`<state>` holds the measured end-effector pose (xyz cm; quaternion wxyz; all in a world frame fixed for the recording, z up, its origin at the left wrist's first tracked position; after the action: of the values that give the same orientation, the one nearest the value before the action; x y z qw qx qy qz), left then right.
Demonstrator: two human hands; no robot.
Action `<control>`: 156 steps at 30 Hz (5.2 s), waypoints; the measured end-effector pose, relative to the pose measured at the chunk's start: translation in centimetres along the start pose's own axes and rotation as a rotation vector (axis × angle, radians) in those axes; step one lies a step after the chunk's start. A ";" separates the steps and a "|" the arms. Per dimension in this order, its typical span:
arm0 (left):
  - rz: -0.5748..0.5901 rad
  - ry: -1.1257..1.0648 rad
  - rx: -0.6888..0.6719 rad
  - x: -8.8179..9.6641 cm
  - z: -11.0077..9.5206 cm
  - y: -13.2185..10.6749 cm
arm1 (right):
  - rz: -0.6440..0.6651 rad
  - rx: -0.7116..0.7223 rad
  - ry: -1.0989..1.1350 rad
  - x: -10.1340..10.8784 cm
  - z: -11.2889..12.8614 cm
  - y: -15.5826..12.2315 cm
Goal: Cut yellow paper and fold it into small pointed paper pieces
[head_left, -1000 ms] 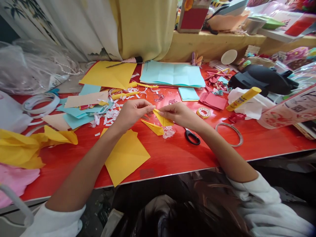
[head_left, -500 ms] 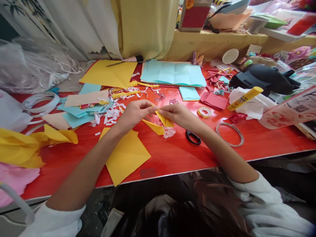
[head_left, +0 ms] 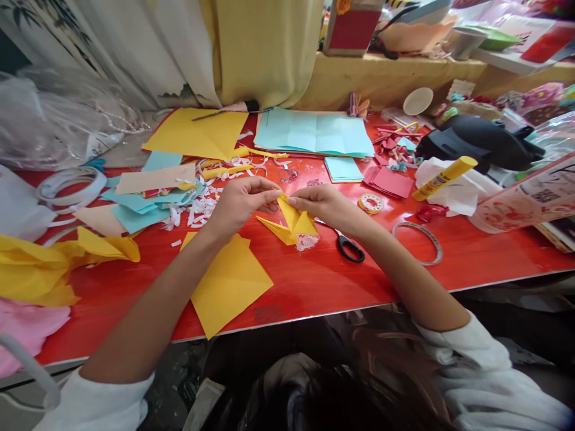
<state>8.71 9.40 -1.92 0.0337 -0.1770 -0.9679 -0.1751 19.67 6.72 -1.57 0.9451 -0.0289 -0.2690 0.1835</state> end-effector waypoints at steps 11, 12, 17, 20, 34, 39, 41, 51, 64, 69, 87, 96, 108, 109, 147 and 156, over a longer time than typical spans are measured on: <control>0.000 -0.032 0.041 -0.4 0.1 -0.1 | 0.008 -0.031 -0.009 -0.3 -0.9 0.4; -0.010 -0.016 0.025 -0.2 0.0 -0.1 | 0.014 -0.032 0.019 -0.4 -0.8 0.4; -0.072 0.021 -0.029 0.8 -0.1 0.1 | 0.089 -0.038 0.282 -0.4 -0.3 -0.1; -0.036 -0.017 -0.020 0.4 0.0 0.1 | 0.067 -0.052 0.320 0.2 -0.5 -0.1; -0.041 0.007 -0.020 0.6 0.2 -0.1 | -0.135 -0.080 0.353 2.6 -1.3 0.0; -0.122 0.089 -0.097 1.3 -0.6 -0.1 | 0.098 -0.193 0.524 0.5 -1.8 0.0; -0.127 0.134 -0.119 1.4 -0.9 -0.1 | 0.224 -0.255 0.612 -0.7 -2.1 -0.2; 0.069 0.028 -0.022 -1.8 0.8 -0.2 | 0.051 -0.194 0.647 -0.6 -2.7 0.8; -0.033 -0.003 -0.036 -1.4 1.3 -0.4 | 0.254 -0.182 0.791 -1.7 -1.5 0.3; -0.101 -0.028 -0.043 -0.6 0.9 -0.2 | 0.218 -0.146 0.725 -1.8 -1.6 0.5; -0.047 0.067 0.049 0.7 0.7 0.1 | 0.119 -0.118 0.382 -1.3 -1.6 0.7; 0.045 0.329 -0.027 0.6 -0.1 0.0 | 0.061 -0.105 0.269 -1.1 -1.5 0.7; 0.134 0.179 0.122 -0.1 1.3 -0.1 | -0.052 0.010 -0.109 0.1 -0.6 0.5; 0.149 0.201 0.112 -0.1 1.3 -0.1 | -0.055 0.010 -0.122 0.1 -0.6 0.6; 0.115 0.271 0.182 0.3 3.1 -0.5 | 0.064 -0.041 -0.038 -0.6 -2.2 1.8; 0.155 0.228 0.121 0.1 1.9 0.0 | 0.054 -0.064 0.024 -0.5 -2.5 1.8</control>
<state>8.66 10.11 -3.72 0.1674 -0.2279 -0.9500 -0.1323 19.97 8.35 -4.21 0.9415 -0.0688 -0.2625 0.1999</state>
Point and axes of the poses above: each hand's wrist, its own y-axis towards the middle knuckle, its own x-axis out of the back of the hand, z = x × y, the point moved 10 cm from there along y, towards the middle knuckle, and after that the axes turned 12 degrees about -x, right-handed, at the moved point
